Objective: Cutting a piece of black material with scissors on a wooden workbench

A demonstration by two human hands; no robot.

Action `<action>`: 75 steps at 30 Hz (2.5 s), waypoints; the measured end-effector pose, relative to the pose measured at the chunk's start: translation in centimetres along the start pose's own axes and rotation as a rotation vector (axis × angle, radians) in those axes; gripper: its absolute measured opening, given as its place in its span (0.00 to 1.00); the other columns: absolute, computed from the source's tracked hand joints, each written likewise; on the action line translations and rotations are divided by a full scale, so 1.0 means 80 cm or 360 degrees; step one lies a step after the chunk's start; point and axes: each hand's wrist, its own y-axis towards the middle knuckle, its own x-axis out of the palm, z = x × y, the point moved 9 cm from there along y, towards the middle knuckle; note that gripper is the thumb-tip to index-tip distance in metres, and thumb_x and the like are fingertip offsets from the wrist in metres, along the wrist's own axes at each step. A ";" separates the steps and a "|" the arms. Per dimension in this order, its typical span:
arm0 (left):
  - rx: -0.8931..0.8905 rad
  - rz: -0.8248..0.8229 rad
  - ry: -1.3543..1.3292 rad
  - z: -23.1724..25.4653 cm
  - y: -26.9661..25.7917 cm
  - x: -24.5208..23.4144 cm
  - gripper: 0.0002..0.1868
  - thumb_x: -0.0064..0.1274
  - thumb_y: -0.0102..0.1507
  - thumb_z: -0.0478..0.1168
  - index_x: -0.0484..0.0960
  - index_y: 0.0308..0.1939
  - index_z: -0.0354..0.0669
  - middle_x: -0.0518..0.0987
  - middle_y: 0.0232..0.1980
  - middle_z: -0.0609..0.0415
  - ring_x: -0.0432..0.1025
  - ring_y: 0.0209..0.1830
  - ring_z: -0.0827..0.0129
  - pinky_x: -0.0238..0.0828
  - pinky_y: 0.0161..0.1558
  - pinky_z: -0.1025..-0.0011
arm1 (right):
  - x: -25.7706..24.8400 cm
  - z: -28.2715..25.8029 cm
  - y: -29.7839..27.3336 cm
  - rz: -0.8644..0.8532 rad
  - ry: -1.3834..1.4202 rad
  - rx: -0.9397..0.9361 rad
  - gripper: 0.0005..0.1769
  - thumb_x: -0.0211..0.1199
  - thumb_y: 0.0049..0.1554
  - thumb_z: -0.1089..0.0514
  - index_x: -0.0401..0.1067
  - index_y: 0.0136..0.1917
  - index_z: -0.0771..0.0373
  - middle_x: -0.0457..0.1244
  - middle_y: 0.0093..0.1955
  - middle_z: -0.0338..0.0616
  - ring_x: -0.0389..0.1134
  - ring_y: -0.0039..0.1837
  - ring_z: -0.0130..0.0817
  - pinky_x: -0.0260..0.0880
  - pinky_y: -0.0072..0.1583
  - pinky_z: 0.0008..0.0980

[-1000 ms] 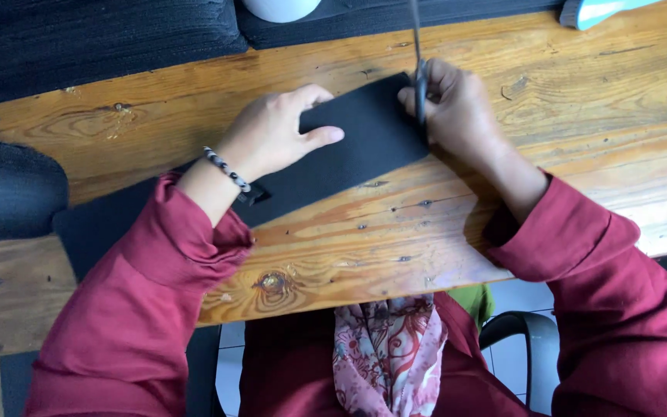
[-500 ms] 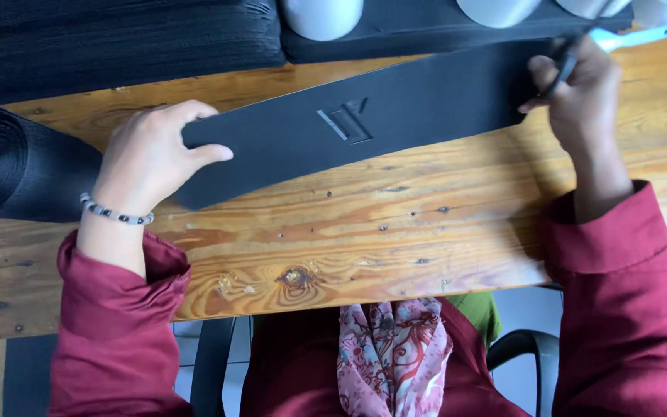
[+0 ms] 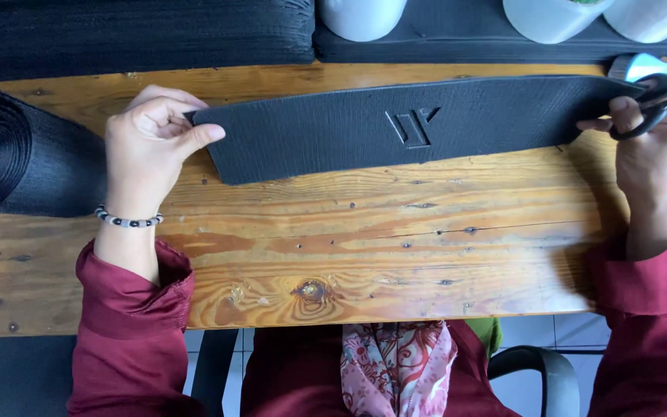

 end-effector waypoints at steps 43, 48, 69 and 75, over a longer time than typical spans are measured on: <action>-0.0039 0.0060 0.0301 -0.039 -0.022 -0.010 0.09 0.46 0.84 0.34 0.83 0.58 0.38 0.80 0.54 0.52 0.70 0.49 0.68 0.63 0.55 0.71 | 0.080 -0.051 -0.022 -0.0093 -0.0144 0.0471 0.13 0.67 0.64 0.59 0.63 0.44 0.50 0.50 0.31 0.29 0.48 0.30 0.17 0.50 0.27 0.17; -0.0523 -0.0291 -0.0021 -0.037 -0.026 0.004 0.24 0.47 0.70 0.27 0.76 0.69 0.43 0.63 0.34 0.65 0.54 0.32 0.83 0.48 0.38 0.83 | 0.080 -0.054 -0.020 -0.0089 -0.0195 0.0525 0.15 0.65 0.66 0.59 0.61 0.42 0.49 0.47 0.30 0.28 0.43 0.28 0.18 0.40 0.28 0.20; -0.0553 0.0118 -0.0375 -0.079 -0.028 -0.007 0.34 0.62 0.67 0.28 0.65 0.74 0.47 0.78 0.42 0.51 0.68 0.37 0.81 0.69 0.47 0.83 | 0.062 -0.048 -0.017 -0.0066 -0.0410 0.0428 0.15 0.66 0.71 0.60 0.61 0.47 0.50 0.51 0.34 0.30 0.47 0.31 0.17 0.44 0.31 0.21; -0.0707 0.0150 -0.0610 -0.096 -0.033 -0.004 0.31 0.64 0.65 0.32 0.69 0.70 0.46 0.82 0.44 0.54 0.74 0.41 0.82 0.76 0.48 0.82 | 0.054 -0.041 -0.013 -0.0083 -0.0450 0.0373 0.16 0.66 0.74 0.60 0.61 0.49 0.53 0.52 0.35 0.34 0.49 0.30 0.21 0.48 0.31 0.20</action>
